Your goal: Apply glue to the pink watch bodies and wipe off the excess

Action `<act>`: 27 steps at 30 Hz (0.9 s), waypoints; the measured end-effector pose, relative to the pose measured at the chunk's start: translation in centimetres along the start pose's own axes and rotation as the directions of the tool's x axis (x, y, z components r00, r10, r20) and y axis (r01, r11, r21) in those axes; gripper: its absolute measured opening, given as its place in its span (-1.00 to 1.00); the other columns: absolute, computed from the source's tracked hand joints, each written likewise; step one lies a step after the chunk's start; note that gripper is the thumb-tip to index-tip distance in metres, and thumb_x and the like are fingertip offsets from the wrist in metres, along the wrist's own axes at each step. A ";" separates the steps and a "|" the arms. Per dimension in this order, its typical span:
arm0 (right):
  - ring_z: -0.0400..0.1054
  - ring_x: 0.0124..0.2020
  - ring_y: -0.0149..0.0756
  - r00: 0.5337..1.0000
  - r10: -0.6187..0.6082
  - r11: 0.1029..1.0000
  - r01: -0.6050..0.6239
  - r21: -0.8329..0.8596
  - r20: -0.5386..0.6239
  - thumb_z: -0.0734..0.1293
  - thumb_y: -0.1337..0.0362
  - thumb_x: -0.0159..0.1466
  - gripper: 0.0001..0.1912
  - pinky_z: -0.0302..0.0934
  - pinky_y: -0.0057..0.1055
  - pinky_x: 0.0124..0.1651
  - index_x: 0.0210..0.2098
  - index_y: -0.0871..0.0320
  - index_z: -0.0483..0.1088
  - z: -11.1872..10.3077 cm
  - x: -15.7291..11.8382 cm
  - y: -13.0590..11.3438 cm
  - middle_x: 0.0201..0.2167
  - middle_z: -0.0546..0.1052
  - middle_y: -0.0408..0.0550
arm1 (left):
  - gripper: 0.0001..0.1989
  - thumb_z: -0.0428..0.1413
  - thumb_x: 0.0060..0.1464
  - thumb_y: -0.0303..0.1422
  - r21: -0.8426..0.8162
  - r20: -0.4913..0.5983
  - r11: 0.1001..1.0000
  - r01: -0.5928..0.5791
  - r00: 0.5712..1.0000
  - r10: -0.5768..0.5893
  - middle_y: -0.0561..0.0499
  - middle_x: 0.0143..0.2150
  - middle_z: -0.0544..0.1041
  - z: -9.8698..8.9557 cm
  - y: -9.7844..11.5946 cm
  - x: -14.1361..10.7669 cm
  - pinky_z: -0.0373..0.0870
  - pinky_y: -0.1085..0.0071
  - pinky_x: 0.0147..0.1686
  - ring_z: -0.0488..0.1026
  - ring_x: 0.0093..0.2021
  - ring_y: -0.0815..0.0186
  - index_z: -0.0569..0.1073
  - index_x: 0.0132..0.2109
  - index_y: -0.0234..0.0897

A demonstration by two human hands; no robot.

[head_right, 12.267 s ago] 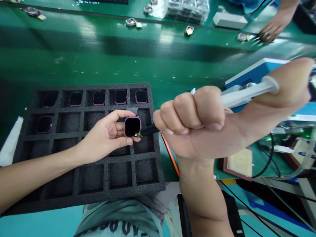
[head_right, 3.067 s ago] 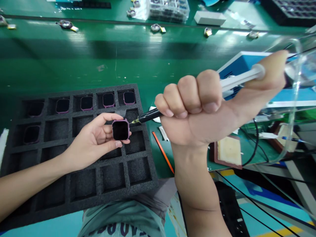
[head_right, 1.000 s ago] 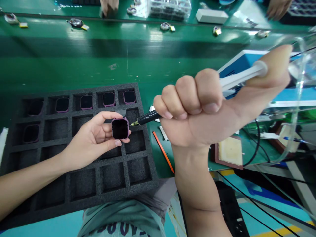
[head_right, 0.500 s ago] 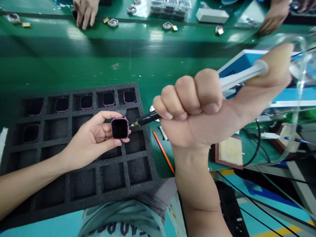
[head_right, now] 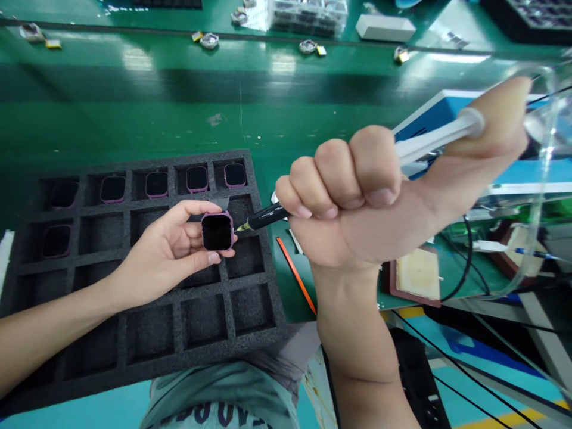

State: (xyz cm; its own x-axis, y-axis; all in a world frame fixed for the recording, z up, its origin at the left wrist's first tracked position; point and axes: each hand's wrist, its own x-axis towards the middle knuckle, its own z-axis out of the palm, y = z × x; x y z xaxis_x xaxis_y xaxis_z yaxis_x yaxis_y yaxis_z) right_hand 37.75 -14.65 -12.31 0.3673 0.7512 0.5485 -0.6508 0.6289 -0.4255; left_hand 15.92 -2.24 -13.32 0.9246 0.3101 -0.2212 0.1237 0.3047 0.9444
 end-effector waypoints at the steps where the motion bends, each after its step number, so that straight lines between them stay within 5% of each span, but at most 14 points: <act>1: -0.12 -0.71 -0.42 1.000 0.005 1.000 -0.004 0.031 -0.023 0.34 -0.39 0.14 -0.19 0.02 -0.35 -0.57 -0.72 0.11 -0.09 0.0 0.0 0.0 -0.73 -0.19 -0.23 | -0.48 0.28 0.07 -0.64 -0.001 -0.001 1.000 -0.001 1.000 0.001 0.01 -0.14 0.67 0.0 0.0 0.0 0.58 0.43 -0.08 0.70 -0.13 0.32 0.34 0.13 -0.24; 8: -0.04 -0.62 -0.37 0.986 0.157 0.982 -0.149 0.112 -0.058 0.30 -0.34 0.21 -0.22 0.13 -0.30 -0.43 -0.69 0.12 -0.09 0.6 -0.8 -1.0 -0.70 -0.03 -0.17 | -0.47 0.28 0.06 -0.65 -0.004 -0.004 1.000 0.003 1.000 -0.003 0.02 -0.15 0.67 -0.1 0.1 0.0 0.58 0.41 -0.08 0.70 -0.13 0.30 0.34 0.12 -0.23; 16: -0.04 -0.56 -0.35 0.972 0.203 0.978 -0.194 0.083 -0.120 0.34 0.04 0.34 -0.38 0.14 -0.33 -0.35 -0.63 0.11 -0.10 1.9 -1.3 -1.0 -0.63 -0.02 -0.19 | -0.47 0.28 0.05 -0.65 -0.005 -0.007 1.000 0.007 1.000 -0.007 0.05 -0.16 0.66 -0.1 0.1 0.0 0.57 0.45 -0.09 0.70 -0.14 0.33 0.35 0.11 -0.23; 27: -0.12 -0.56 -0.36 0.965 0.212 0.977 -0.211 0.024 -0.156 0.31 0.12 0.40 -0.39 0.08 -0.37 -0.36 -0.60 0.11 -0.14 3.1 -1.2 -1.1 -0.63 -0.07 -0.21 | -0.47 0.29 0.04 -0.66 -0.019 -0.010 1.000 0.000 1.000 0.000 0.05 -0.17 0.65 -0.1 0.1 0.0 0.59 0.42 -0.08 0.70 -0.15 0.31 0.35 0.11 -0.24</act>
State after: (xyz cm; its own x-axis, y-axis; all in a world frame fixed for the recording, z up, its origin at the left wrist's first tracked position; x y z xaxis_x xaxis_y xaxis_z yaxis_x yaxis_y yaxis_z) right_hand 35.93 -16.82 -10.27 0.3200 0.8894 0.3265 -0.7295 0.4512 -0.5140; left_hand 15.90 -2.10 -13.28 0.9211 0.3188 -0.2233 0.1165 0.3217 0.9397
